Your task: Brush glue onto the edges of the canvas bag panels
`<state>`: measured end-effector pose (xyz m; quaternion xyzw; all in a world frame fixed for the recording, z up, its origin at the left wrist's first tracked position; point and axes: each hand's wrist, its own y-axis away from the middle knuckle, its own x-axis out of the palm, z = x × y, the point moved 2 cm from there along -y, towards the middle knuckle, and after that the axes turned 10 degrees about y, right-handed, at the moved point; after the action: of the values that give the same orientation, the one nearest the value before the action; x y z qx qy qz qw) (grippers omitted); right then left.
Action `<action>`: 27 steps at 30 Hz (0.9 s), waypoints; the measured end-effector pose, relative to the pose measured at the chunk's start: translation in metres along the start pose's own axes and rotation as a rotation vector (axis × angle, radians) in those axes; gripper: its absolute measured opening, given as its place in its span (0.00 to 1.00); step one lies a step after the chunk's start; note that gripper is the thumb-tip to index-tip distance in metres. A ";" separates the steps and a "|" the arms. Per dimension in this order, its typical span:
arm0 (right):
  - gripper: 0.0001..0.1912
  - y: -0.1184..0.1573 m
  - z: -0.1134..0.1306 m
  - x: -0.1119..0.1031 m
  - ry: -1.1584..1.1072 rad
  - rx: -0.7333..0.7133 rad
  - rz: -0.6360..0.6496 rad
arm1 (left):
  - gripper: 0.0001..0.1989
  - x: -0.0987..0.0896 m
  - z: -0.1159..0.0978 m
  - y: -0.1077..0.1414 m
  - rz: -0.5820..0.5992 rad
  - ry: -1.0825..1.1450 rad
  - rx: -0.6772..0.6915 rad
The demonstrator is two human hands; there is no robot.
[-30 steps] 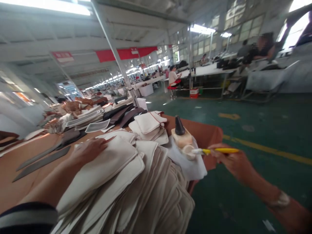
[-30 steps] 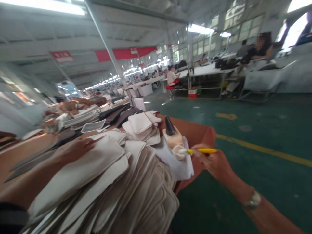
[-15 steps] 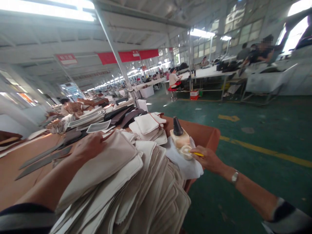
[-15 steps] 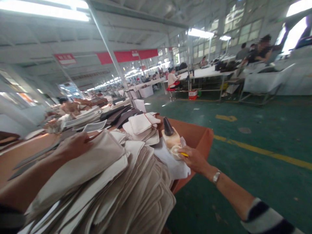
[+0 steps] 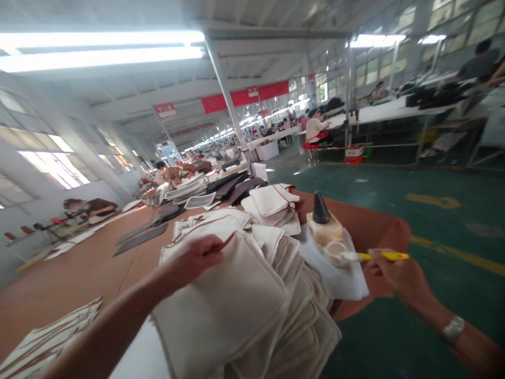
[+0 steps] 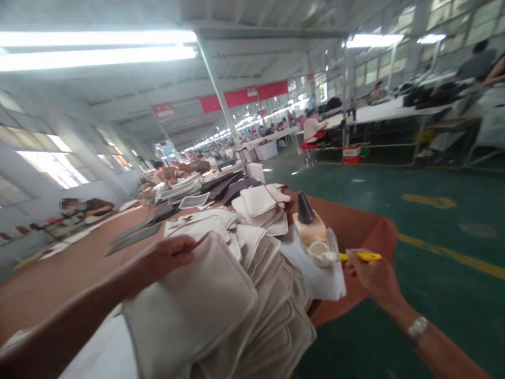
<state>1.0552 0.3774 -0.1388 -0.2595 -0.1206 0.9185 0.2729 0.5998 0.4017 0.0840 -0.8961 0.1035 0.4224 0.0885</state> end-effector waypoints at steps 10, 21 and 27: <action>0.13 0.022 0.170 0.001 -0.786 0.004 0.091 | 0.16 0.065 -0.005 0.037 0.023 0.239 0.030; 0.14 0.013 0.226 0.051 -0.637 -0.288 0.211 | 0.10 0.070 -0.008 0.058 -0.112 0.241 0.165; 0.13 0.019 0.223 0.043 -0.743 -0.242 0.322 | 0.08 0.073 -0.011 0.065 -0.105 0.116 0.392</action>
<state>0.8950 0.3678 0.0231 0.0433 -0.2757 0.9597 0.0315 0.6364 0.3279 0.0296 -0.8888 0.1418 0.3367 0.2768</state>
